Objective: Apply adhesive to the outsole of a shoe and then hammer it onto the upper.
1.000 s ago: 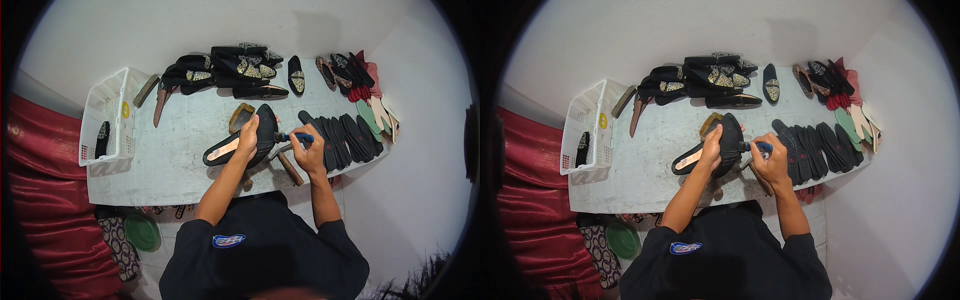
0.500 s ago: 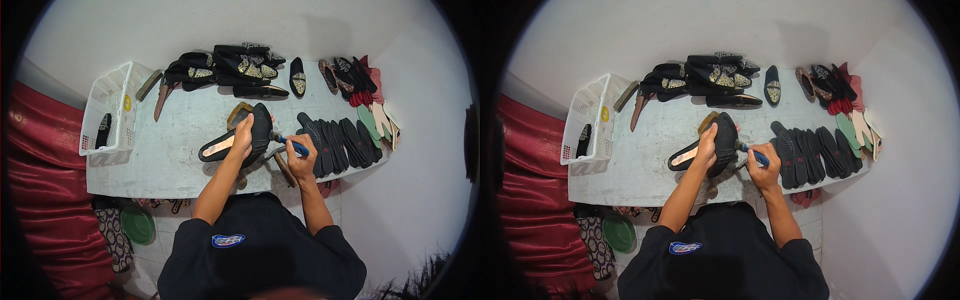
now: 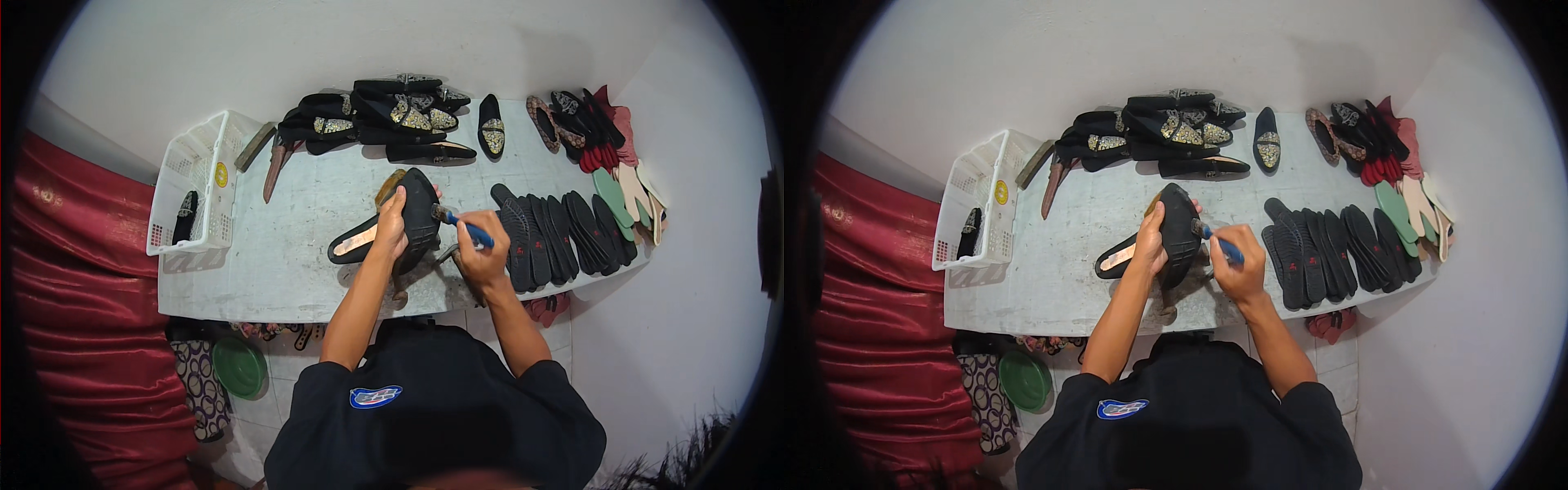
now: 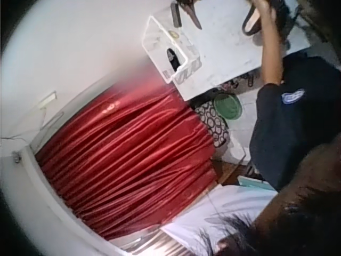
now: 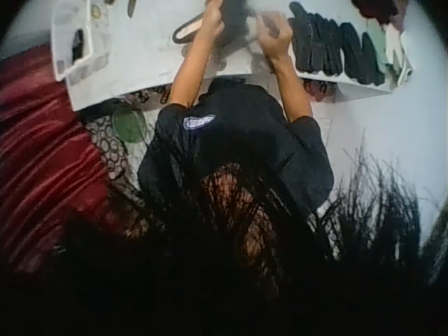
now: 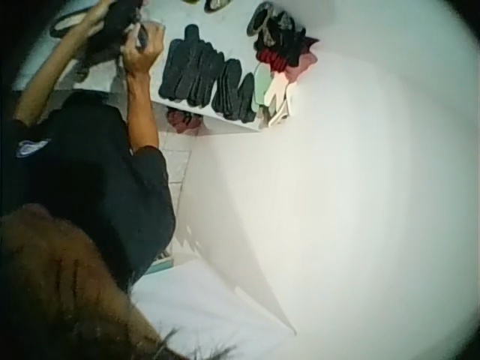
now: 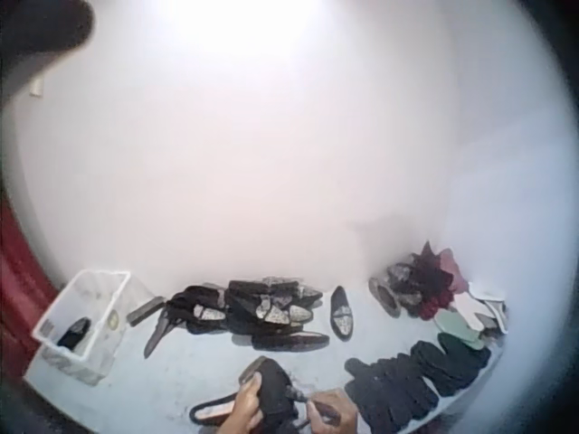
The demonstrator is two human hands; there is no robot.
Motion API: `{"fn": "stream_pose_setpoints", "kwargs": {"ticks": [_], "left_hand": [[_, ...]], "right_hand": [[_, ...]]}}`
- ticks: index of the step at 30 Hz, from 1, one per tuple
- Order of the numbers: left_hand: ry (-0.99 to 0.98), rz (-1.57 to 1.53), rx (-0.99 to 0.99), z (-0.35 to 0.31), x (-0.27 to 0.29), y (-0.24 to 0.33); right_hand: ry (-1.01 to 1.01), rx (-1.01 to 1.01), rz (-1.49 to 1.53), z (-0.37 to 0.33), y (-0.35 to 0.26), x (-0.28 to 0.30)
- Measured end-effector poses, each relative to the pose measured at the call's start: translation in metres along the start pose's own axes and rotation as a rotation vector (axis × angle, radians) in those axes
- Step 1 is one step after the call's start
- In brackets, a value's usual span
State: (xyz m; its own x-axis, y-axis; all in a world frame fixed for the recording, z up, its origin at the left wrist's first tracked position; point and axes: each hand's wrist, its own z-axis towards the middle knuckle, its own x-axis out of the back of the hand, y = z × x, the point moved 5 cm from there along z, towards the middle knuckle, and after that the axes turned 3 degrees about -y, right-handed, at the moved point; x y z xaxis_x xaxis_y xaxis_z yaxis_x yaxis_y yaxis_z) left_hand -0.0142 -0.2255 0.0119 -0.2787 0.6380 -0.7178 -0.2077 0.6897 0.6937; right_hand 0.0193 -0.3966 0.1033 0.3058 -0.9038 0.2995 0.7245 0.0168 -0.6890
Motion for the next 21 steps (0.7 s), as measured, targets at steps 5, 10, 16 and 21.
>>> {"fn": "stream_pose_setpoints", "kwargs": {"ticks": [5,10,16,21], "left_hand": [[0.021,0.026,-0.016,-0.002,-0.003,0.002],[0.010,0.006,-0.022,-0.003,0.000,0.003],[0.021,-0.080,-0.010,-0.002,-0.001,0.000],[0.027,-0.189,-0.028,0.000,0.005,-0.003]], "right_hand": [[0.041,-0.002,0.039,-0.044,0.012,0.007],[-0.029,-0.190,0.130,-0.045,0.025,0.019],[0.138,-0.017,0.098,-0.006,0.006,0.035],[0.082,-0.026,0.140,-0.018,0.016,0.010]]}}
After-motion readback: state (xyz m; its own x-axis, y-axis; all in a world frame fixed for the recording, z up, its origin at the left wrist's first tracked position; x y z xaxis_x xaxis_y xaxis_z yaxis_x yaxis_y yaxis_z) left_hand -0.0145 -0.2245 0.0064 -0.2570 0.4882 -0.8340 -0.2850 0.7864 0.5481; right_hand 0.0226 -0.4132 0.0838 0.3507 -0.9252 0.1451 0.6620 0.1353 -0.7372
